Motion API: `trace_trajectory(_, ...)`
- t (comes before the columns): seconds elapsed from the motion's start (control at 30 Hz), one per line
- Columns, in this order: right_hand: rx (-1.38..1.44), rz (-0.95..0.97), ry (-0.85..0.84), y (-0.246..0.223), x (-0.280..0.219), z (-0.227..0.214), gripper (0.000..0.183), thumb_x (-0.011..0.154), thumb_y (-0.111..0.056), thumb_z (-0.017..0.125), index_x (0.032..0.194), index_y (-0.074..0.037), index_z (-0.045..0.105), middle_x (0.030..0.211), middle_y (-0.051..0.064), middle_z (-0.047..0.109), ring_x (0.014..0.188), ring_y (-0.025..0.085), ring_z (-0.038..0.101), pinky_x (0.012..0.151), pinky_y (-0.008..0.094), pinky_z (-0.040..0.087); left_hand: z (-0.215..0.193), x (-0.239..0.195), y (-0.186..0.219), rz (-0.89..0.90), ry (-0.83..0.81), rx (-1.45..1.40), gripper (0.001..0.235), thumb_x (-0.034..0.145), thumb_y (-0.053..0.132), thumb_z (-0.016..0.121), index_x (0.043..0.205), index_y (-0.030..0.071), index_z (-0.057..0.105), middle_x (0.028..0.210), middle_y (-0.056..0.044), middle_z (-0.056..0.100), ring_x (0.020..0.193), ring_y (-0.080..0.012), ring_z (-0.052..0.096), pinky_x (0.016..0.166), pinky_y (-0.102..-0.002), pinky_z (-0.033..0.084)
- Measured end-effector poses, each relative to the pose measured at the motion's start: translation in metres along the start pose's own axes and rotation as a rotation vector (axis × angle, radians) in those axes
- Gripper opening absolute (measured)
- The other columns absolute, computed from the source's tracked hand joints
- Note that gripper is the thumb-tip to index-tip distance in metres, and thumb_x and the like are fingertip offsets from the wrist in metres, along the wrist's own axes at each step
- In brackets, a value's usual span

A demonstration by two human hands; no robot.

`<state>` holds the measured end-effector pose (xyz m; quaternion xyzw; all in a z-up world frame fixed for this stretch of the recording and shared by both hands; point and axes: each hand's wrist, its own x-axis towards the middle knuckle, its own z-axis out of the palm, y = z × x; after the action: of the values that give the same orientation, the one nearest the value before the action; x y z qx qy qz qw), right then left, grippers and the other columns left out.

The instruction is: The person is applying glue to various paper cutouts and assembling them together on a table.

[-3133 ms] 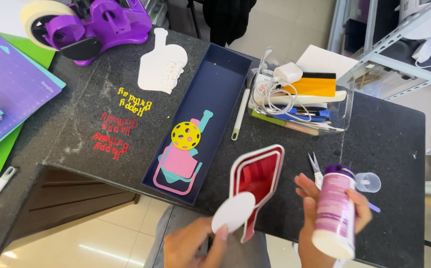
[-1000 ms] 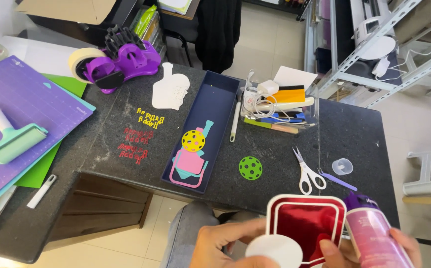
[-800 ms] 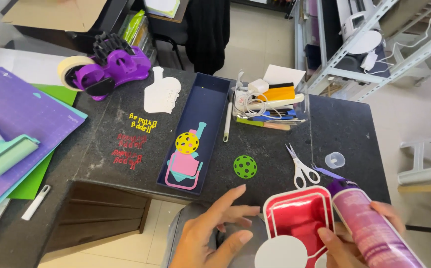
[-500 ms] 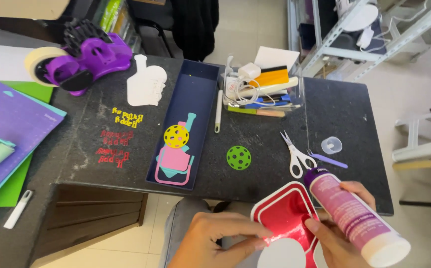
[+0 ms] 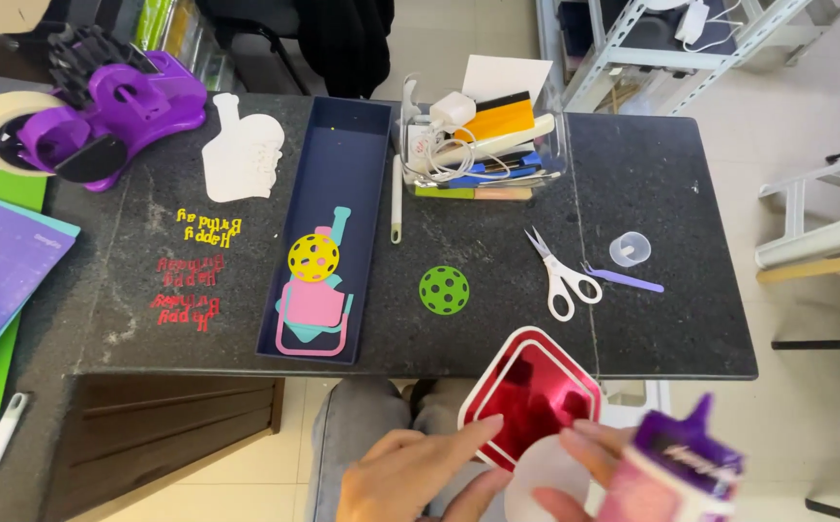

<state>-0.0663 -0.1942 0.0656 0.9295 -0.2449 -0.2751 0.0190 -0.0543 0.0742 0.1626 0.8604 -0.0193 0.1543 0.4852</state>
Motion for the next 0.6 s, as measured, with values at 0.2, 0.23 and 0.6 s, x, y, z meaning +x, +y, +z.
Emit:
trace_trajectory(0.2, 0.941, -0.889, 0.067, 0.014, -0.017, 0.047, 0.070, 0.080, -0.003, 0.078, 0.143, -0.010, 0.050, 0.149, 0.003, 0.062, 0.137, 0.013, 0.064, 0.106, 0.041, 0.065, -0.006, 0.000, 0.006, 0.212, -0.087, 0.112, 0.026, 0.086, 0.023, 0.085, 0.111, 0.024, 0.077, 0.075, 0.011, 0.078, 0.058, 0.0011, 0.066, 0.067, -0.022, 0.047)
trace_trajectory(0.23, 1.270, -0.591, -0.090, 0.007, -0.024, 0.036, 0.064, 0.079, 0.005, 0.073, 0.140, -0.005, 0.056, 0.144, 0.010, 0.069, 0.132, 0.019, 0.069, 0.099, 0.051, 0.069, -0.006, 0.001, 0.006, 0.262, -0.069, 0.135, 0.021, 0.091, 0.026, 0.080, 0.112, 0.024, 0.076, 0.077, 0.011, 0.078, 0.058, 0.0013, 0.065, 0.067, -0.023, 0.046)
trace_trajectory(0.6, 0.228, -1.153, 0.762, 0.020, -0.005, 0.007, 0.072, 0.081, -0.041, 0.082, 0.143, -0.018, 0.054, 0.151, 0.003, 0.058, 0.108, 0.004, 0.072, 0.086, 0.027, 0.048, -0.002, 0.003, 0.016, 0.242, 0.034, 0.222, 0.018, 0.094, 0.035, 0.067, 0.104, 0.025, 0.078, 0.073, 0.014, 0.071, 0.056, -0.0015, 0.056, 0.065, -0.029, 0.041)
